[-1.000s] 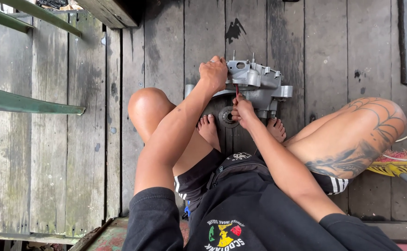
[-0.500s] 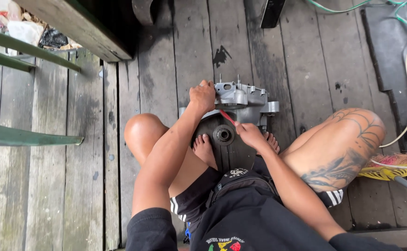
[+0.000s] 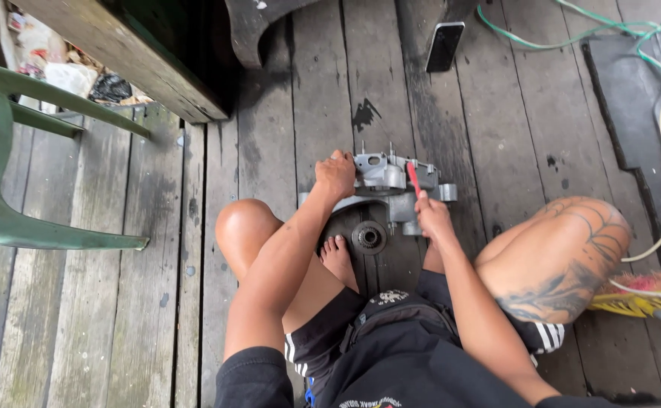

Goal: Cleaning a motorcycle crankcase using a small brush to remove dirt and grime

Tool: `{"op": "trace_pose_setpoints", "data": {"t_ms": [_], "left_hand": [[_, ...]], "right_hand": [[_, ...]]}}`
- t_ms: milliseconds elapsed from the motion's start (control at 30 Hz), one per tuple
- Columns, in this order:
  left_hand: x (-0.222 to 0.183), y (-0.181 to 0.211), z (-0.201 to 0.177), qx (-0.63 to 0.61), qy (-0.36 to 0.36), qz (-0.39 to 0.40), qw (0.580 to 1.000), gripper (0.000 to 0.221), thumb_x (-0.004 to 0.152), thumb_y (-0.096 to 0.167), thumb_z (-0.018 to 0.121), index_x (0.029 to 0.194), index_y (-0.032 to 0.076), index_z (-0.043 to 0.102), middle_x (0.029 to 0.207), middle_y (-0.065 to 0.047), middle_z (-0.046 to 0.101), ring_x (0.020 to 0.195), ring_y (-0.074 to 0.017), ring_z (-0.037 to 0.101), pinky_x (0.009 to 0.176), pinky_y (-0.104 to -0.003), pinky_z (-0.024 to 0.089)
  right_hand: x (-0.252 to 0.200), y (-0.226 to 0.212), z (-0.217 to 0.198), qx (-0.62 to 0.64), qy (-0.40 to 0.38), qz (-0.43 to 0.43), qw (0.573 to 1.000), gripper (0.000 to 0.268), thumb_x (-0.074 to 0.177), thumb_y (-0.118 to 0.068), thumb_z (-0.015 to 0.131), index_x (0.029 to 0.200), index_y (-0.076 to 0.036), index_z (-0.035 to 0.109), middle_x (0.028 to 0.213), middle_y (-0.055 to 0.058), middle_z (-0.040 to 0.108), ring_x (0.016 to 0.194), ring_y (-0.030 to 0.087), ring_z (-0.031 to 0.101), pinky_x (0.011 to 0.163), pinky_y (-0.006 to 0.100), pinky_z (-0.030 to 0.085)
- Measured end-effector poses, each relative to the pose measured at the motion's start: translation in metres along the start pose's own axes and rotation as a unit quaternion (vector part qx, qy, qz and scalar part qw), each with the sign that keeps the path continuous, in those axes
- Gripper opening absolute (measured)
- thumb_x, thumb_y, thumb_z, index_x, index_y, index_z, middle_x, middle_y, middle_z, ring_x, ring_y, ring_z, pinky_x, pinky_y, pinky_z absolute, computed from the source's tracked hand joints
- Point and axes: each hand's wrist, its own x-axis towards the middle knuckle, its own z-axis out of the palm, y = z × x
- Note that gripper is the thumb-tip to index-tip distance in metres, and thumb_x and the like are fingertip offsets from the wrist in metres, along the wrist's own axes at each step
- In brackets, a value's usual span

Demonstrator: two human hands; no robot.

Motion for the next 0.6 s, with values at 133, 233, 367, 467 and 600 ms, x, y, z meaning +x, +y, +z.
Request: {"op": "trace_pose_setpoints", "data": {"t_ms": [133,233,367,467,600], "left_hand": [[0.004,-0.001,0.01,0.006,0.008,0.018,1.0,0.091,0.078,0.038,0.089,0.151,0.003,0.048,0.13,-0.018,0.059,0.112,-0.0403,0.069,0.094,-0.054,0.051],[0.009,-0.003,0.013,0.006,0.031,0.014,0.999,0.087,0.077,0.037,0.09,0.148,0.004,0.052,0.125,-0.017,0.06,0.108,-0.0393,0.07,0.09,-0.052,0.051],[0.015,-0.002,0.02,0.003,0.022,0.009,1.0,0.087,0.078,0.037,0.089,0.149,0.004,0.05,0.128,-0.016,0.058,0.11,-0.0397,0.069,0.091,-0.054,0.05],[0.017,-0.003,0.021,0.006,0.026,0.009,1.0,0.088,0.078,0.037,0.089,0.15,0.004,0.049,0.129,-0.016,0.058,0.11,-0.0399,0.068,0.092,-0.055,0.05],[0.014,-0.003,0.018,-0.007,0.018,0.013,1.0,0.088,0.078,0.037,0.088,0.149,0.003,0.049,0.13,-0.016,0.057,0.111,-0.0405,0.068,0.091,-0.055,0.05]], "right_hand": [[-0.007,-0.009,-0.008,0.086,-0.033,0.06,0.994,0.048,0.107,-0.048,0.046,0.08,-0.01,0.059,0.054,-0.001,0.034,0.035,0.01,0.033,0.028,0.024,0.028],[-0.018,-0.028,-0.004,0.062,-0.034,0.021,0.997,0.051,0.105,-0.051,0.05,0.074,-0.012,0.062,0.049,0.001,0.04,0.033,0.013,0.038,0.027,0.028,0.034],[-0.043,-0.053,-0.01,0.195,-0.144,0.083,0.967,0.047,0.11,-0.047,0.042,0.08,-0.012,0.05,0.057,-0.007,0.018,0.036,0.005,0.018,0.028,0.02,0.02],[-0.05,-0.067,-0.012,0.229,-0.177,0.087,0.953,0.047,0.11,-0.048,0.04,0.081,-0.012,0.047,0.057,-0.008,0.016,0.036,0.003,0.016,0.029,0.019,0.017],[-0.039,-0.058,-0.013,0.223,-0.172,0.095,0.955,0.047,0.11,-0.05,0.041,0.082,-0.013,0.048,0.059,-0.008,0.018,0.036,0.002,0.016,0.027,0.019,0.018]]}}
